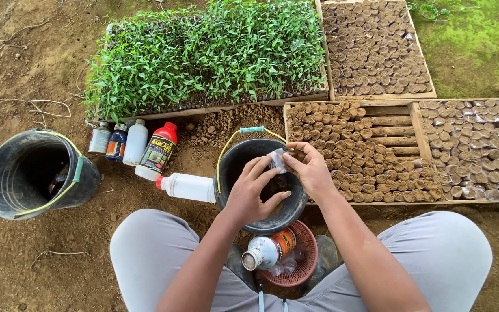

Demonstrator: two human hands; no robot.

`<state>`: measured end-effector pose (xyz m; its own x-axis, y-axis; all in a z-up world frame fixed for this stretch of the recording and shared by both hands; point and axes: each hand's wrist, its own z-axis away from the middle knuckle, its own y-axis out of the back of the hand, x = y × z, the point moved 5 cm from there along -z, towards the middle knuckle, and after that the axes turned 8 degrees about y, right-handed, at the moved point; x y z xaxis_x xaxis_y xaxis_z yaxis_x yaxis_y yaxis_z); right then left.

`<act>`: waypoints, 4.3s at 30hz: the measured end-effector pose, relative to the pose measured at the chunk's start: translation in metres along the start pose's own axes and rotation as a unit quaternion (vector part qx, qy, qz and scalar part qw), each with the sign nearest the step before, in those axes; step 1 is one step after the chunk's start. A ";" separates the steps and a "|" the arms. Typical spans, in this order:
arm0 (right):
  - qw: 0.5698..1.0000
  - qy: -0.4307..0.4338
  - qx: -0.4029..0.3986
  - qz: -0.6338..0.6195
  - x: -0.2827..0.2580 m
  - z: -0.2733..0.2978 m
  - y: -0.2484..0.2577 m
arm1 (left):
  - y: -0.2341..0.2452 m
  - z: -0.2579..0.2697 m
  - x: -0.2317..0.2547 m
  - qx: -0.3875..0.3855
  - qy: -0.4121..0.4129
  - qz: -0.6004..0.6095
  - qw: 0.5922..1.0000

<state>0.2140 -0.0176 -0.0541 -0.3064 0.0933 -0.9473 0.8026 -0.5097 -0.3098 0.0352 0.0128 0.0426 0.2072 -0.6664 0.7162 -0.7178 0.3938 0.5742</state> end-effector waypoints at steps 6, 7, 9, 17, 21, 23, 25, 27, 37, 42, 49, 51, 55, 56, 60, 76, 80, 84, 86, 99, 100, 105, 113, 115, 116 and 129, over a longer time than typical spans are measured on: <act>1.000 0.001 0.001 -0.011 0.011 -0.005 0.002 | 0.001 0.004 -0.005 -0.012 0.008 -0.021 1.000; 1.000 -0.001 0.001 -0.010 0.013 -0.006 0.002 | 0.003 0.003 -0.005 -0.012 0.010 -0.021 1.000; 1.000 -0.011 0.003 0.018 0.017 -0.007 0.002 | 0.004 0.003 -0.007 -0.031 0.028 -0.075 0.996; 0.966 -0.059 -0.093 0.233 0.095 -0.024 0.013 | 0.003 0.005 -0.069 -0.067 0.109 -0.214 0.968; 0.847 -0.120 -0.204 0.476 0.167 -0.031 0.006 | -0.010 0.014 -0.111 -0.148 0.202 -0.273 0.929; 0.833 -0.116 -0.210 0.499 0.188 -0.033 -0.003 | -0.010 0.015 -0.114 -0.162 0.213 -0.279 0.922; 0.817 -0.108 -0.218 0.522 0.201 -0.039 -0.015 | -0.011 0.014 -0.121 -0.171 0.225 -0.285 0.916; 0.825 -0.135 -0.179 0.518 0.209 -0.042 -0.022 | -0.015 0.015 -0.127 -0.180 0.221 -0.294 0.912; 0.774 -0.085 -0.283 0.560 0.259 -0.037 -0.059 | -0.023 0.014 -0.146 -0.194 0.215 -0.305 0.907; 0.731 -0.126 -0.335 0.581 0.242 -0.018 -0.071 | -0.028 0.016 -0.156 -0.203 0.229 -0.295 0.905; 0.699 -0.047 -0.388 0.599 0.242 0.014 -0.054 | -0.028 0.016 -0.152 -0.200 0.233 -0.303 0.902; 0.666 -0.107 -0.421 0.606 0.236 0.027 -0.040 | -0.030 0.020 -0.152 -0.203 0.234 -0.312 0.898; 0.620 -0.106 -0.437 0.643 0.224 0.032 -0.010 | -0.038 0.031 -0.155 -0.211 0.236 -0.326 0.891; 0.652 -0.101 -0.410 0.629 0.209 0.031 -0.009 | -0.038 0.033 -0.153 -0.223 0.236 -0.324 0.889; 0.786 -0.057 -0.274 0.551 0.166 0.033 0.002 | -0.040 0.042 -0.147 -0.252 0.236 -0.317 0.883; 0.658 -0.233 -0.392 0.600 0.188 0.055 -0.008 | -0.046 0.057 -0.149 -0.253 0.218 -0.308 0.891; 0.600 -0.262 -0.460 0.600 0.211 0.061 -0.019 | -0.045 0.054 -0.150 -0.259 0.221 -0.302 0.890; 0.583 -0.321 -0.480 0.571 0.159 0.072 -0.057 | -0.043 0.050 -0.150 -0.259 0.224 -0.295 0.892; 0.584 -0.332 -0.478 0.566 0.154 0.070 -0.063 | -0.048 0.048 -0.155 -0.258 0.223 -0.295 0.892; 0.632 0.224 -0.165 0.723 0.207 0.018 -0.040 | -0.044 0.043 -0.152 -0.266 0.228 -0.295 0.889; 0.632 0.226 -0.164 0.723 0.211 0.016 -0.038 | -0.043 0.041 -0.151 -0.264 0.227 -0.296 0.889; 0.661 -0.165 -0.361 0.637 0.312 0.018 0.002 | -0.046 0.048 -0.153 -0.263 0.230 -0.295 0.889; 0.672 -0.213 -0.399 0.587 0.228 0.045 -0.034 | -0.066 0.059 -0.168 -0.288 0.217 -0.334 0.871; 0.698 -0.204 -0.383 0.570 0.218 0.048 -0.031 | -0.070 0.060 -0.166 -0.293 0.209 -0.347 0.866; 0.728 -0.203 -0.361 0.547 0.215 0.048 -0.027 | -0.071 0.061 -0.163 -0.305 0.209 -0.356 0.858; 0.980 -0.149 0.076 -0.104 0.141 0.017 -0.006 | -0.092 0.070 -0.146 -0.340 0.171 -0.381 0.843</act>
<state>0.1576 -0.0158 -0.1842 -0.6099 -0.0339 -0.7917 0.6284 -0.6293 -0.4572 0.0242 0.0294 -0.1430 0.6982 -0.7147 0.0428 0.2322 0.2826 0.9307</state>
